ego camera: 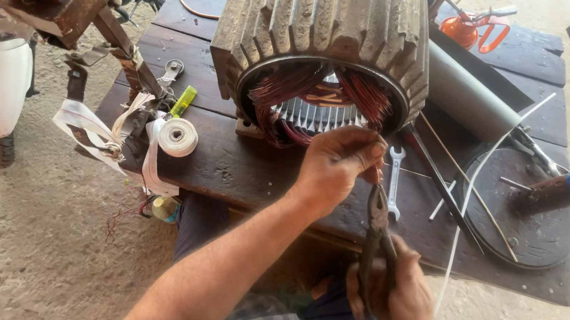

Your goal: The person works on an electric motor stator clamped on a wooden workbench. They use pliers to trim and bend copper wire ends in the slots, cut a strip of sheet metal with scissors, and press the cut strip into the stator slots as insulation.

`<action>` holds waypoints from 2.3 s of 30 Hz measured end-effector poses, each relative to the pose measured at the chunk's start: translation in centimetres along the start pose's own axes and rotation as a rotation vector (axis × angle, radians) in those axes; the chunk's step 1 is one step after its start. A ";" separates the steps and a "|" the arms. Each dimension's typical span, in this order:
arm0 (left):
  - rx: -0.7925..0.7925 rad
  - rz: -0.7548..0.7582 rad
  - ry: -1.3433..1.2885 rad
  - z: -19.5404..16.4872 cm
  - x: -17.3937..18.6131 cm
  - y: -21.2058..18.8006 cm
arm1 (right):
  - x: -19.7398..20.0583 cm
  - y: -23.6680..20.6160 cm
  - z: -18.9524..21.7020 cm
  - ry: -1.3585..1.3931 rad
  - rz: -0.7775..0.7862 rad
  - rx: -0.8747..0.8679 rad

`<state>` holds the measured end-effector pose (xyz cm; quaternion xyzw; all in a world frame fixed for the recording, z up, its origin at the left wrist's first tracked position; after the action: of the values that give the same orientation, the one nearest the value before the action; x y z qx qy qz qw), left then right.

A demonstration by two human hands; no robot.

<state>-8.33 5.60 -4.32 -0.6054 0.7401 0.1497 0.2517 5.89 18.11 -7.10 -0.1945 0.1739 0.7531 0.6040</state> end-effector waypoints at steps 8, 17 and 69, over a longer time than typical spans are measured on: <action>0.020 -0.032 -0.016 -0.4 0.2 -0.2 | 0.9 1.1 3.7 -0.858 -0.135 0.220; -0.034 -0.044 0.008 -0.9 -0.1 -0.6 | -4.3 -2.6 9.0 -1.806 -0.372 0.933; 0.132 0.034 0.205 -1.6 1.0 -4.0 | 6.3 -2.3 0.2 -0.696 -0.099 -0.161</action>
<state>-4.89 3.05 -3.17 -0.5870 0.7803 0.0422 0.2117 6.95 23.95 -10.16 0.0182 -0.1116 0.7555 0.6454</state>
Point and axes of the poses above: each hand's wrist, its own y-axis towards the middle knuckle, its own x-axis out of the back of the hand, z = x × y, the point moved 10 cm from there along y, towards the middle knuckle, and after that the axes turned 9 degrees about x, right-handed, at the moved point
